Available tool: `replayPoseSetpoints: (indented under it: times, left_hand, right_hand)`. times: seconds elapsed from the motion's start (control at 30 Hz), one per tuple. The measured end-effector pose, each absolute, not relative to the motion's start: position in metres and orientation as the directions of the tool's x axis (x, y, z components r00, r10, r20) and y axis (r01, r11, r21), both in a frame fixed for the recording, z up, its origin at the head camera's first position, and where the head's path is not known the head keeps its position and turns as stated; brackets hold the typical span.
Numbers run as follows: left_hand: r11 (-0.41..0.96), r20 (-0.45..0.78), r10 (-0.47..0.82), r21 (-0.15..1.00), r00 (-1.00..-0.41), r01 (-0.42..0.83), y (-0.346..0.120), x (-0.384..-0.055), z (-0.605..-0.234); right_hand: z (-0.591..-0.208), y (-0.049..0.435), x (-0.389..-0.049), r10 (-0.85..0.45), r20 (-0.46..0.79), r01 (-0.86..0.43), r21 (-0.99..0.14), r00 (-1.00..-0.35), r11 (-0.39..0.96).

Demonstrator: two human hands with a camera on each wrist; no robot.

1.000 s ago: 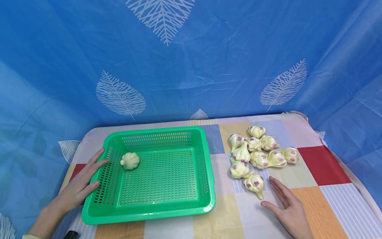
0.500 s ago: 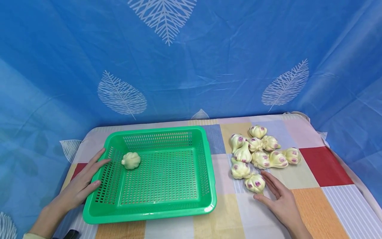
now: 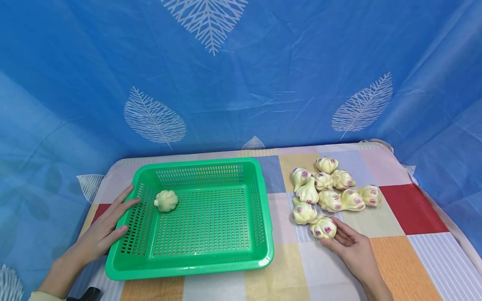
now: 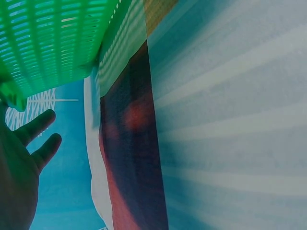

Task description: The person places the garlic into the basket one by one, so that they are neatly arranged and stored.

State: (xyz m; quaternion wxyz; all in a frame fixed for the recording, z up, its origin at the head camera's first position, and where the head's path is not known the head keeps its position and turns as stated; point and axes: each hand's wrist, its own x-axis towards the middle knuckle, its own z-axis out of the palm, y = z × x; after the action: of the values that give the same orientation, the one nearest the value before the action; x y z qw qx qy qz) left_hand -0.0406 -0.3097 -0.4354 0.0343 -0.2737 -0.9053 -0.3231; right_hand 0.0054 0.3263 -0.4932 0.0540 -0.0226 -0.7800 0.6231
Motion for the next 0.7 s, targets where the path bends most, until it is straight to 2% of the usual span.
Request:
replayPoseSetpoints:
  times: [0.57,0.7]
  left_hand:
    - [0.626,0.238,0.486,0.576,-0.841,0.525,-0.308,-0.04,-0.434]
    - [0.627,0.242,0.484,0.575,-0.841,0.526,-0.309,-0.04,-0.434]
  right_hand:
    - [-0.49,0.329,0.008,0.161,0.007,0.018,-0.988,-0.987,0.154]
    - [-0.48,0.328,0.011,0.135,0.046,-0.032,-0.994,-0.99,0.105]
